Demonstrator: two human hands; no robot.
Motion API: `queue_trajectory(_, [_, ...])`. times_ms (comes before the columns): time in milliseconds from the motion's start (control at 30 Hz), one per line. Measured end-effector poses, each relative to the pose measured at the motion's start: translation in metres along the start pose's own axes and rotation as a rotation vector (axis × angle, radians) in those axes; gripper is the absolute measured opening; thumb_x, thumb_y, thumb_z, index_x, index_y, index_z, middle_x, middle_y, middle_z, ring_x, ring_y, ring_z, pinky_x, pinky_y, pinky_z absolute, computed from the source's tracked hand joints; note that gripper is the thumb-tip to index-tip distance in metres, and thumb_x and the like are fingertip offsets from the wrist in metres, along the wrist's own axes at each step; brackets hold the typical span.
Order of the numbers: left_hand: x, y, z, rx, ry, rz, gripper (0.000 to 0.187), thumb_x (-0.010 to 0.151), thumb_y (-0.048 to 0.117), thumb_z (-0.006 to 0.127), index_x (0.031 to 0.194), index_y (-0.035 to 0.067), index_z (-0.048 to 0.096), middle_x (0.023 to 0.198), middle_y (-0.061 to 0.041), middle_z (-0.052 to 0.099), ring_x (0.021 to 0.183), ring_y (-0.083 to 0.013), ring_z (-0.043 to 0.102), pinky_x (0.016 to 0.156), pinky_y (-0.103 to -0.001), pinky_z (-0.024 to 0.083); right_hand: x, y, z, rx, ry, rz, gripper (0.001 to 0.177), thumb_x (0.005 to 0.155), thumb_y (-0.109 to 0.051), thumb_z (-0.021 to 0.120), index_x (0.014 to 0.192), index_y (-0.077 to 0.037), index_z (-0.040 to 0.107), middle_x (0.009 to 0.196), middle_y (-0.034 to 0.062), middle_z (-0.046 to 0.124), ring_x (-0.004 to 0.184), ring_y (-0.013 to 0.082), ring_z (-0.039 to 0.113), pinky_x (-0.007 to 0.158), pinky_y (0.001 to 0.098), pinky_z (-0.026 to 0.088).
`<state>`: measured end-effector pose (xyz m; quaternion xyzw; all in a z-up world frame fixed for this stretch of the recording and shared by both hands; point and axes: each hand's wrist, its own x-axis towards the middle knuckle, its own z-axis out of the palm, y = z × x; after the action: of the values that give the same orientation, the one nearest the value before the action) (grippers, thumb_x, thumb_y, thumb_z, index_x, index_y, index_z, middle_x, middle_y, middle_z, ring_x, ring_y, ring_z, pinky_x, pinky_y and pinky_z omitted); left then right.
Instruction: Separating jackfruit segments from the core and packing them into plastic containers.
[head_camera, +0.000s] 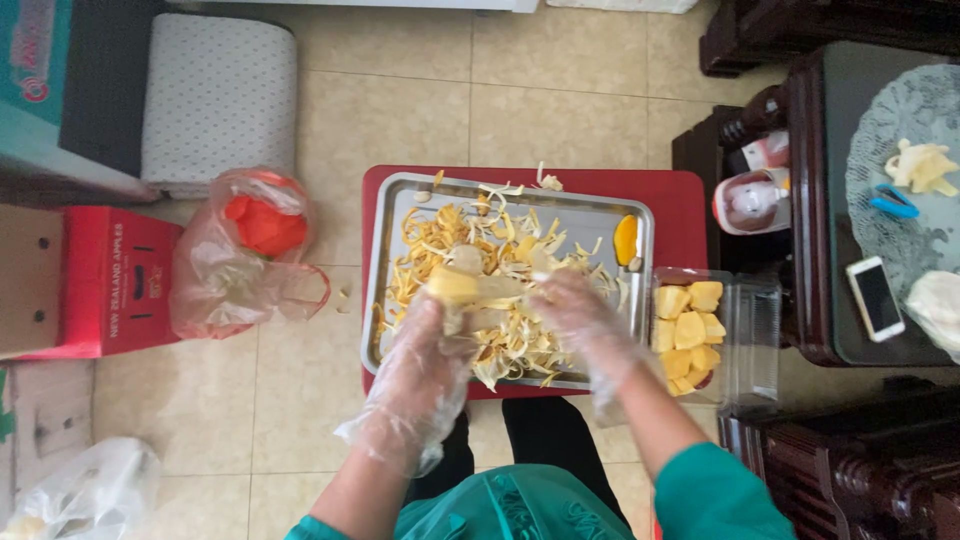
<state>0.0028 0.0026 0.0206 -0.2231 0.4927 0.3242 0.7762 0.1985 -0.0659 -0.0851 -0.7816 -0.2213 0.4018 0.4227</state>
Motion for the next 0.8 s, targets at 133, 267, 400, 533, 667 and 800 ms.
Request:
queue_trajectory(133, [0.018,0.012,-0.011,0.063,0.151,0.020,0.046,0.101,0.018,0.065,0.145,0.023,0.056,0.140,-0.010,0.065,0.107,-0.0195,0.068,0.057,-0.013,0.047,-0.005,0.053,0.003,-0.685,-0.120,-0.038,0.015,0.101,-0.015,0.062,0.110,-0.013,0.074,0.108,0.0051,0.069,0.093,0.0145,0.069,0.069,0.0239,0.058])
queue_trajectory(267, [0.067,0.021,-0.049,0.268,0.018,0.053,0.033,0.102,0.019,0.064,0.135,0.018,0.059,0.120,-0.005,0.065,0.082,-0.0105,0.058,0.051,-0.012,0.043,0.002,0.115,-0.007,-0.410,-0.039,0.034,0.048,0.089,-0.012,0.069,0.131,-0.036,0.065,0.126,-0.0066,0.058,0.093,0.0158,0.066,0.086,0.0329,0.054])
queue_trajectory(400, [0.033,-0.001,-0.042,0.475,-0.229,0.142,0.045,0.093,0.029,0.068,0.132,0.006,0.064,0.109,-0.007,0.065,0.075,-0.0066,0.051,0.061,-0.016,0.043,-0.024,0.072,-0.025,-0.114,-0.099,0.035,0.037,0.097,-0.012,0.065,0.132,-0.022,0.066,0.136,0.0023,0.068,0.114,0.0189,0.069,0.099,0.0397,0.064])
queue_trajectory(533, [0.007,-0.028,-0.015,0.978,-0.026,-0.053,0.044,0.102,0.037,0.045,0.136,0.014,0.061,0.143,-0.009,0.067,0.138,-0.0273,0.057,0.130,-0.046,0.028,-0.044,0.032,-0.034,0.056,-0.031,0.525,0.034,0.099,-0.018,0.066,0.133,-0.023,0.066,0.143,0.0043,0.064,0.088,0.0171,0.050,0.069,0.0304,0.047])
queue_trajectory(667, [0.040,-0.056,-0.040,0.937,-0.220,-0.112,0.063,0.089,0.043,0.056,0.139,0.005,0.065,0.127,-0.015,0.069,0.107,-0.0296,0.063,0.098,-0.041,0.045,-0.059,0.082,-0.048,0.230,-0.085,0.407,0.075,0.088,0.003,0.069,0.155,-0.017,0.043,0.118,0.0134,0.066,0.102,0.0285,0.071,0.083,0.0395,0.064])
queue_trajectory(800, [0.060,-0.085,-0.065,0.980,-0.226,-0.144,0.032,0.099,0.033,0.059,0.120,0.009,0.063,0.105,-0.007,0.057,0.088,-0.0223,0.046,0.084,-0.036,0.037,-0.069,0.117,-0.057,0.721,-0.169,0.447,0.088,0.091,0.019,0.055,0.165,-0.026,0.039,0.111,0.0225,0.062,0.078,0.0181,0.057,0.061,0.0256,0.053])
